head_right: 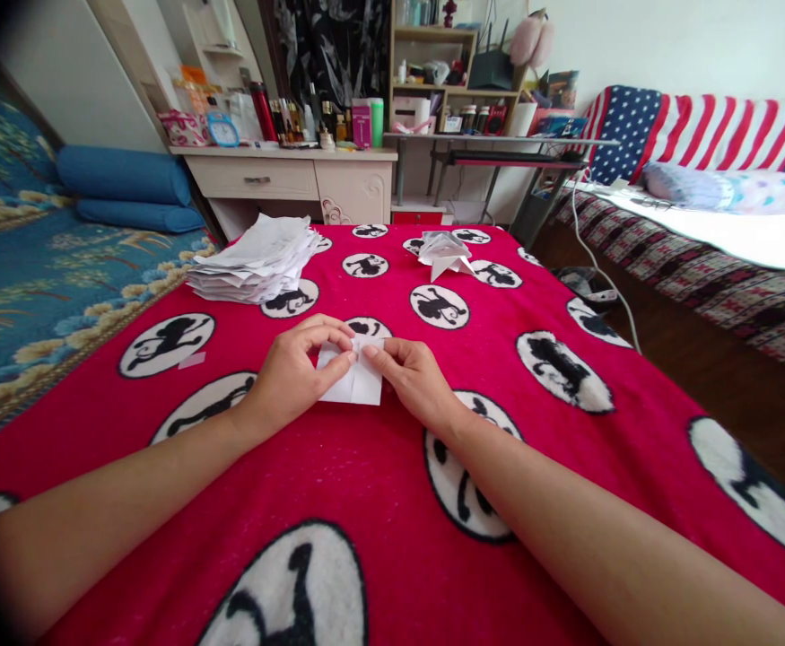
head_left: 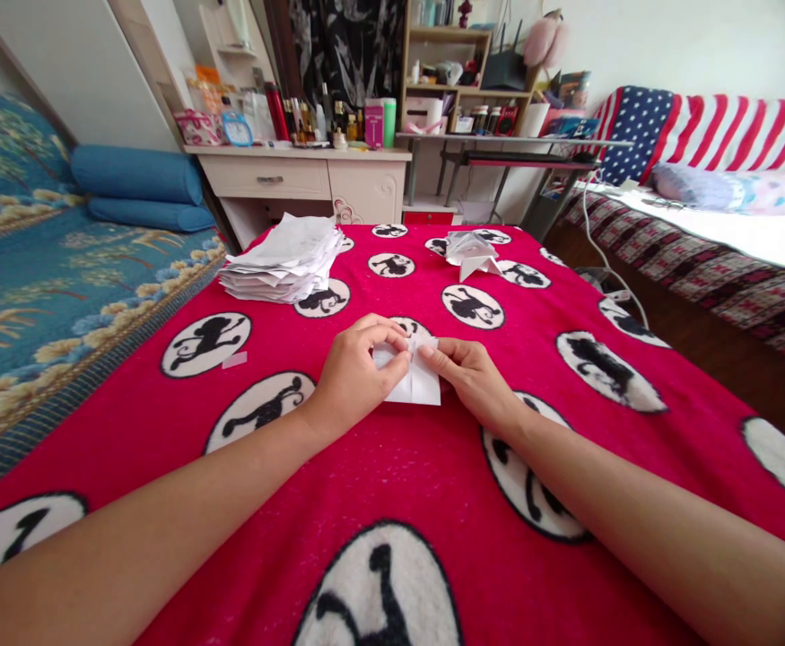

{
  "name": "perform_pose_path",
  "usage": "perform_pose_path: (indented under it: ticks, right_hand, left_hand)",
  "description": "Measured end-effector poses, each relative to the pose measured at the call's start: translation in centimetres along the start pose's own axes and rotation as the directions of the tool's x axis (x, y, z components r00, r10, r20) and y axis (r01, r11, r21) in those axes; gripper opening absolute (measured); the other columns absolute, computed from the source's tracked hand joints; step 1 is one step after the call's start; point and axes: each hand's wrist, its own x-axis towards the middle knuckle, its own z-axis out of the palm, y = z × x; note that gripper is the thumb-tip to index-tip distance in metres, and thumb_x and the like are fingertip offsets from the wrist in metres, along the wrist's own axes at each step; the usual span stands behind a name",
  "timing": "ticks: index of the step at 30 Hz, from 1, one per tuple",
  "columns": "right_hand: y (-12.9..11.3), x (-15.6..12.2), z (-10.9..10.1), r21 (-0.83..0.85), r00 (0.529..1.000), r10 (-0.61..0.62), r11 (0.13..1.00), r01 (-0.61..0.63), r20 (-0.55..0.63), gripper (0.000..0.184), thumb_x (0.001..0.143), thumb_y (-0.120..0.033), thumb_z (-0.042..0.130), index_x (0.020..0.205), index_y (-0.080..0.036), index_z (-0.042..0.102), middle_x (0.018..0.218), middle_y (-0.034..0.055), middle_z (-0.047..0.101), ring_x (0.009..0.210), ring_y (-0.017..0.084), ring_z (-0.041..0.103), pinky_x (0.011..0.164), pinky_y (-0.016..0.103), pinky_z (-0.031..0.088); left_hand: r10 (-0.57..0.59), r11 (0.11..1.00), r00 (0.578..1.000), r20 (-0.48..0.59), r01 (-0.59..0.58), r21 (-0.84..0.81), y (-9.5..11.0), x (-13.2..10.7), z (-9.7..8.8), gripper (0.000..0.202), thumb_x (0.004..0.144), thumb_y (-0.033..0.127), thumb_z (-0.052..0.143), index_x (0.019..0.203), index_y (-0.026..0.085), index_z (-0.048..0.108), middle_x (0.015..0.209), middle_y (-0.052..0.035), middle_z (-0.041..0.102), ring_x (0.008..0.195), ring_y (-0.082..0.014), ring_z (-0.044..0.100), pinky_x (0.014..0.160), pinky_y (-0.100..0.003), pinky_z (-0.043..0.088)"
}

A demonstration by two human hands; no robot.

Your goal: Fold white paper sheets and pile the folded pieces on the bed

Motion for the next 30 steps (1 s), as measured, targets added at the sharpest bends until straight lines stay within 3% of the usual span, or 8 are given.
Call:
perform_pose_path:
  ticks: [5,8,14,18,21,24,27,30]
  right_hand:
    - [0.0,0.1,0.0,0.017,1.000,0.021,1.000,-0.021,0.022,0.038,0.075,-0.054,0.066,0.069,-0.016,0.063,0.058,-0.0025,0.051,0.050,0.009,0.040,0.047,0.023,0.028]
    - [0.2,0.1,-0.1,0.007,0.999,0.035,0.999,-0.035,0.038,0.038,0.076,-0.053,0.065,0.072,-0.016,0.065,0.058,-0.0022,0.052,0.050,0.009,0.040,0.047,0.023,0.028]
    - [0.3,0.1,0.0,-0.045,0.999,0.029,0.999,-0.028,0.021,0.037,0.075,-0.051,0.066,0.067,-0.015,0.063,0.055,-0.0019,0.050,0.049,0.009,0.039,0.045,0.023,0.026]
    - [0.2,0.1,0.1,-0.059,1.000,0.015,0.998,-0.015,0.000,0.038,0.075,-0.052,0.066,0.066,-0.015,0.061,0.055,-0.0032,0.048,0.049,0.008,0.037,0.044,0.022,0.024]
    - [0.2,0.0,0.0,-0.056,0.997,-0.022,0.998,0.018,-0.075,0.039,0.073,-0.051,0.070,0.062,-0.016,0.056,0.054,-0.0044,0.046,0.048,0.006,0.034,0.044,0.022,0.021]
    - [0.2,0.0,-0.2,-0.010,0.994,-0.040,0.999,0.039,-0.101,0.038,0.073,-0.049,0.070,0.064,-0.015,0.057,0.057,-0.0039,0.048,0.050,0.007,0.036,0.045,0.021,0.023]
    - [0.4,0.1,-0.3,0.026,0.997,-0.020,0.999,0.022,-0.077,0.036,0.074,-0.050,0.069,0.069,-0.015,0.060,0.057,-0.0036,0.050,0.050,0.007,0.038,0.045,0.021,0.025]
    - [0.6,0.2,-0.4,0.068,0.998,0.009,0.998,-0.004,-0.063,0.037,0.074,-0.052,0.068,0.072,-0.016,0.060,0.058,-0.0032,0.053,0.050,0.008,0.041,0.046,0.021,0.028]
  left_hand:
    - [-0.161,0.973,0.987,-0.022,0.155,-0.171,-0.1,0.3,-0.1,0.005,0.074,0.018,0.063,0.071,0.017,0.066,0.095,-0.0057,0.070,0.093,-0.0190,0.063,0.084,-0.030,0.050]
    - [-0.157,0.973,0.987,-0.036,0.148,-0.179,-0.1,0.3,-0.2,0.006,0.076,0.019,0.062,0.072,0.017,0.066,0.099,-0.0062,0.069,0.096,-0.0189,0.062,0.082,-0.029,0.050]
    - [-0.030,0.999,0.996,-0.086,0.026,-0.046,0.5,0.0,-0.3,0.006,0.078,0.016,0.060,0.076,0.016,0.065,0.103,-0.0069,0.064,0.097,-0.0177,0.061,0.083,-0.028,0.050]
    - [0.140,0.987,0.987,-0.082,-0.132,0.092,0.8,-0.4,-0.5,0.005,0.079,0.015,0.060,0.078,0.017,0.064,0.106,-0.0068,0.062,0.100,-0.0178,0.059,0.090,-0.030,0.047]
    - [0.294,0.940,0.955,-0.026,-0.284,0.191,0.9,-0.8,-0.6,0.007,0.081,0.016,0.059,0.083,0.018,0.065,0.111,-0.0072,0.062,0.103,-0.0187,0.057,0.094,-0.032,0.046]
    - [0.345,0.911,0.937,0.054,-0.348,0.224,0.9,-0.9,-0.5,0.009,0.083,0.018,0.058,0.086,0.019,0.066,0.115,-0.0074,0.062,0.108,-0.0206,0.056,0.096,-0.035,0.044]
    - [0.267,0.958,0.963,0.043,-0.270,0.099,0.6,-0.8,-0.4,0.009,0.085,0.021,0.057,0.084,0.018,0.066,0.111,-0.0078,0.063,0.105,-0.0191,0.058,0.093,-0.032,0.046]
    - [0.037,0.993,0.999,0.021,-0.034,-0.111,0.1,-0.6,-0.2,0.007,0.083,0.022,0.061,0.086,0.016,0.063,0.096,-0.0061,0.066,0.089,-0.0160,0.063,0.081,-0.027,0.050]
